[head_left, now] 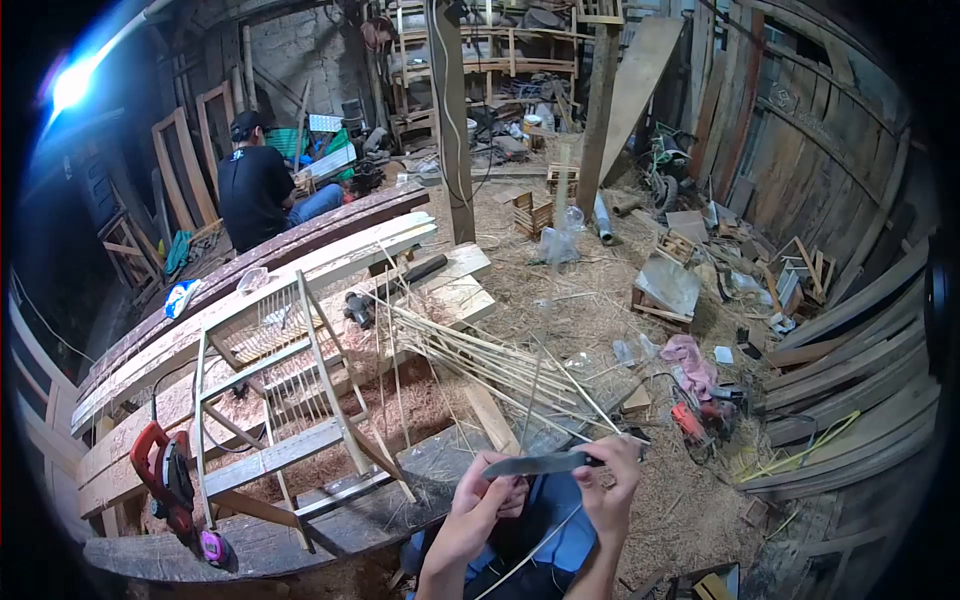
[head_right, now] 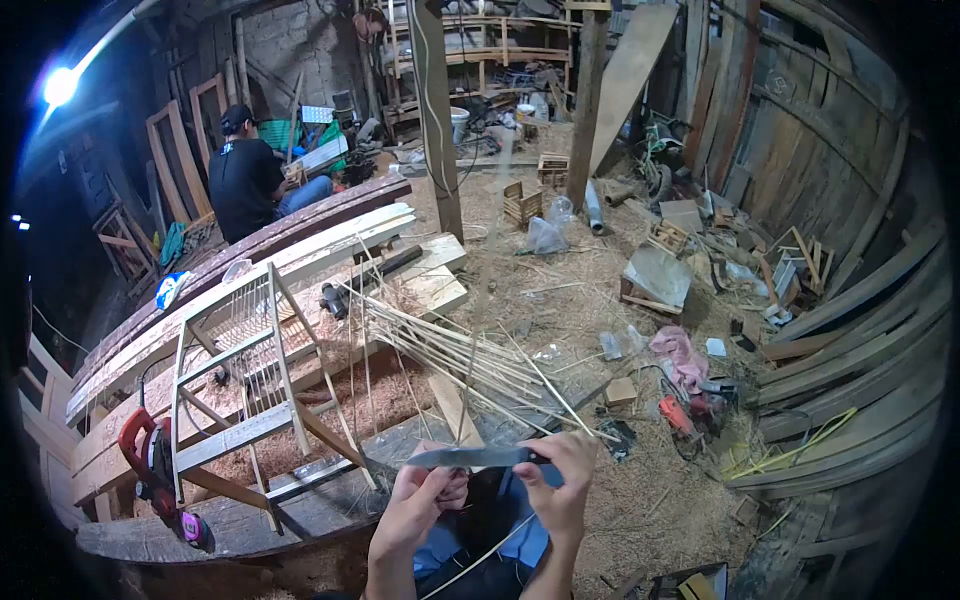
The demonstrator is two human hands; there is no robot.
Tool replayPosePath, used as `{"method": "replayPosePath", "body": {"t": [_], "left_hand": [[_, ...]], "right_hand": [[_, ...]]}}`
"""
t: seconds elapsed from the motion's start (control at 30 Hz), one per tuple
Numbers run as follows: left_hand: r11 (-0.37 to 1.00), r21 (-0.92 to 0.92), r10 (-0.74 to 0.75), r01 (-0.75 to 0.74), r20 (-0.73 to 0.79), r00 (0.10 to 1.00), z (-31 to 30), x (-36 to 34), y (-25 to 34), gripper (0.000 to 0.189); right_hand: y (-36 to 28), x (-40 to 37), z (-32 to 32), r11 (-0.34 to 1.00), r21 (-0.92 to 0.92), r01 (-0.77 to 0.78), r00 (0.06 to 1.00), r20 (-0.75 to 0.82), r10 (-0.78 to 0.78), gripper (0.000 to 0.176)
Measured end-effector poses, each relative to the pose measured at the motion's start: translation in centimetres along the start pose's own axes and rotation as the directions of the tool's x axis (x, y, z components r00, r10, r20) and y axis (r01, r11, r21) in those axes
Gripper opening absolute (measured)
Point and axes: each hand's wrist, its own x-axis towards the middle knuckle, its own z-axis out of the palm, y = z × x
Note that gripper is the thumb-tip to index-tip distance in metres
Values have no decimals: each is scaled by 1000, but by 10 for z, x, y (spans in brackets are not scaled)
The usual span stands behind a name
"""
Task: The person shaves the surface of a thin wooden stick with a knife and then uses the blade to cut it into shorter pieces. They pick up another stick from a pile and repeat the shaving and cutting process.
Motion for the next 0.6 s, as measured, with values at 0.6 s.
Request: {"method": "replayPosePath", "body": {"t": [0.6], "left_hand": [[987,160,-23,13,59,998,-3,-9,-2,15]], "right_hand": [[-15,-2,19,987,8,163,982,98,-163,38]]}}
